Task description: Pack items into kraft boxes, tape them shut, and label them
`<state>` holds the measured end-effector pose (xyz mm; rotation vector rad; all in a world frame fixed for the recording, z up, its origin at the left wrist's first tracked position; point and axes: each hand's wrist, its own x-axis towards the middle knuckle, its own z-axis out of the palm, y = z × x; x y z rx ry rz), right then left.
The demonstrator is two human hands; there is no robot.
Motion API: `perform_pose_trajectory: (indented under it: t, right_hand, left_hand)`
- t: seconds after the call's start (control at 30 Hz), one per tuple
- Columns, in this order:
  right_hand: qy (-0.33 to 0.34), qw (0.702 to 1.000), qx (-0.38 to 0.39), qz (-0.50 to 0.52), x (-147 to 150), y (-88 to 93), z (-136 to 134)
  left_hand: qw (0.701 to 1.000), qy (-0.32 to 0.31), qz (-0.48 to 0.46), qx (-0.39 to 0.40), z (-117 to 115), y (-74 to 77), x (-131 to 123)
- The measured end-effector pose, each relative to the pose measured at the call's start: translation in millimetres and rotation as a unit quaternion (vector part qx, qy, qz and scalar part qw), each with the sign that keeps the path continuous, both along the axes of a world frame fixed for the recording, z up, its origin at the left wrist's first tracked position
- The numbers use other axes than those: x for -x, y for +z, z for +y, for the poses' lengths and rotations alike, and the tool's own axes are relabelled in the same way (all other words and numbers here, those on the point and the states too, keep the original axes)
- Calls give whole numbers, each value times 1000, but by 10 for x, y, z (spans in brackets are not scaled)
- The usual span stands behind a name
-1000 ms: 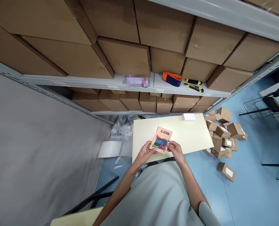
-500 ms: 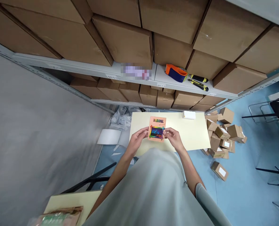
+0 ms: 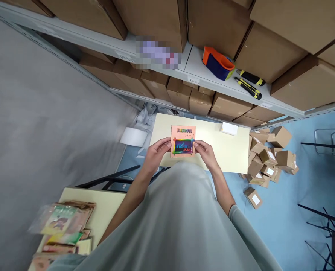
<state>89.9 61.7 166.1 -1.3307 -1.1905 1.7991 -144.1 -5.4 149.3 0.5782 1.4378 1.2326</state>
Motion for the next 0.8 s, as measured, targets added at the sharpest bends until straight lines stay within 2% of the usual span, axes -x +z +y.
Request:
perform_pose_trajectory:
  t: [0.23,0.5,0.67,0.8]
  right_hand:
    - [-5,1000,6,-1,-35,1,20]
    - [-36,999,-25,14,1,68,-57]
    - [-32,999,-44,5,-5,51,-153]
    - [-3,995,-97,-1,80,94,-279]
  left_hand:
    - [1000,-4,26,-14,37,-17,-36]
    - [998,-21,54,-32,56,-93,-25]
    - [998,-39,42,-39,24,-12,-74]
    - [992,-93,-20,-80,-35,84,-176]
